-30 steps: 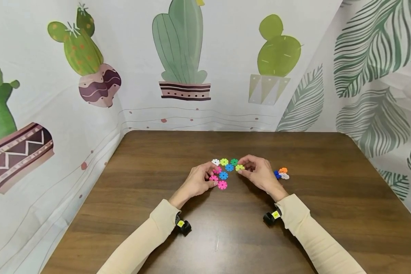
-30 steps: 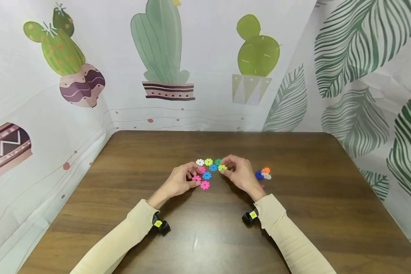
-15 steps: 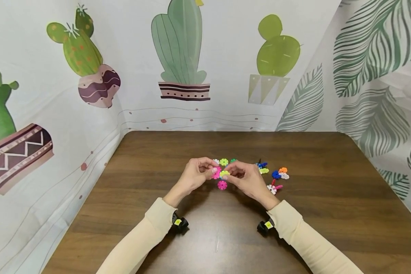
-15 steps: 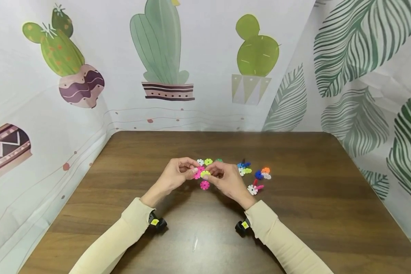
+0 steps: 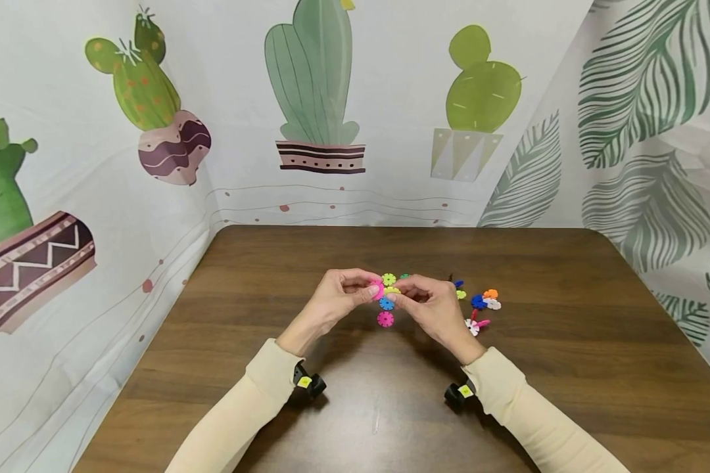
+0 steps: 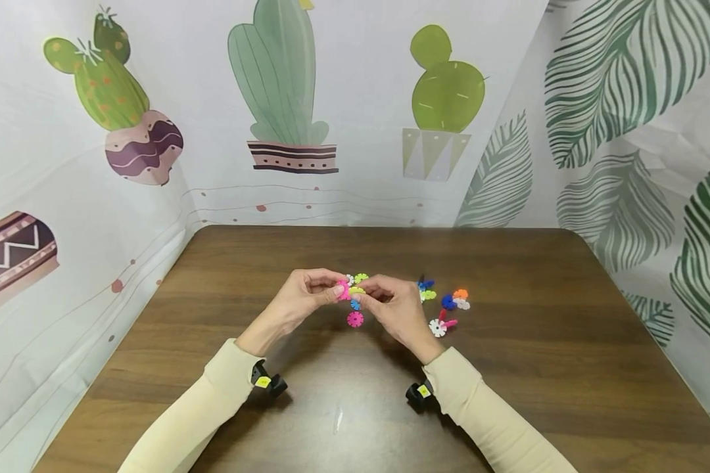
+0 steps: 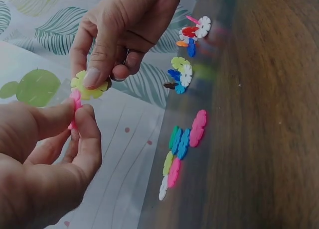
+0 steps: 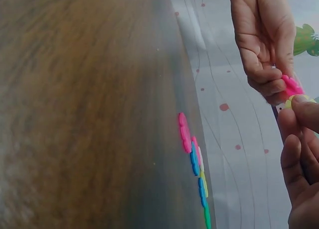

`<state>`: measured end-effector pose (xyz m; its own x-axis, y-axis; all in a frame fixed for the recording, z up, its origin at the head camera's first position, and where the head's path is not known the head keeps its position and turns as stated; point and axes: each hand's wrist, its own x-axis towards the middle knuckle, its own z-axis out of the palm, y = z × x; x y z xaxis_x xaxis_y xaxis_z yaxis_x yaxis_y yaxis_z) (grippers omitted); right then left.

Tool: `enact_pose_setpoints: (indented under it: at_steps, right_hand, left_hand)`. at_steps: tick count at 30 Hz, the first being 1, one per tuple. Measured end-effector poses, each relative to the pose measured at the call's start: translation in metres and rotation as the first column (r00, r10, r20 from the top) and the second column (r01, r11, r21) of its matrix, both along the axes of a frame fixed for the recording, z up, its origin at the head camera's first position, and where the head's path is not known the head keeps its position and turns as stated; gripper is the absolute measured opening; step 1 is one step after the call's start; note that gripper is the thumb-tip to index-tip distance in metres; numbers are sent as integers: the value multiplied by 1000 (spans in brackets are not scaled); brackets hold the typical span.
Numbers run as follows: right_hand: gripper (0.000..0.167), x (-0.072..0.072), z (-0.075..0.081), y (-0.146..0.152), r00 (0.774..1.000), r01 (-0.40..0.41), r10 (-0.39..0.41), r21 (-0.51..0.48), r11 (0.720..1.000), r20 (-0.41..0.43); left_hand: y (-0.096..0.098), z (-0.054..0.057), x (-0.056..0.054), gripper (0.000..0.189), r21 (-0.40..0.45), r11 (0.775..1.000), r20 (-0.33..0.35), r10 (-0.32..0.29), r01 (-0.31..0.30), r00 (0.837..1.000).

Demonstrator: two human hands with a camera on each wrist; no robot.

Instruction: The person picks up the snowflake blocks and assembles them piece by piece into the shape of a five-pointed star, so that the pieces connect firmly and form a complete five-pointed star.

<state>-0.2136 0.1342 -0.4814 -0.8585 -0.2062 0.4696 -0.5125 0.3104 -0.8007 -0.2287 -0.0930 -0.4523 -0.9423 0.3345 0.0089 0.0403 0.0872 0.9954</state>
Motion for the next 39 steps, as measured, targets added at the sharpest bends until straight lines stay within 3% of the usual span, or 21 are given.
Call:
enact_pose_setpoints:
  at_steps: [6,12,21,26,39]
  right_hand:
    - [12,-1,-4,1,999,2,-4,-26,1000,-51]
    - [14,0,-6,-5,987,18,-22,-26,999,-156]
    - [19,6,-13,-13,974,-53,51,-3,999,-219]
    - [20,7,-11,-14,965,-68,68,10,998,-255]
    - [19,9,-2,-12,971,-51,42,-33,998,-237]
  left_hand:
    - [-1,1,-1,25,45,999,49,-3,1,999]
    - [-4,2,-2,21,47,999,78,2,-5,997]
    - [-22,11,-5,21,-14,990,174,-134,138,976]
    - [-24,15,-6,19,-49,986,166,-148,158,975]
    - [-23,14,-5,19,-10,990,167,-138,142,976]
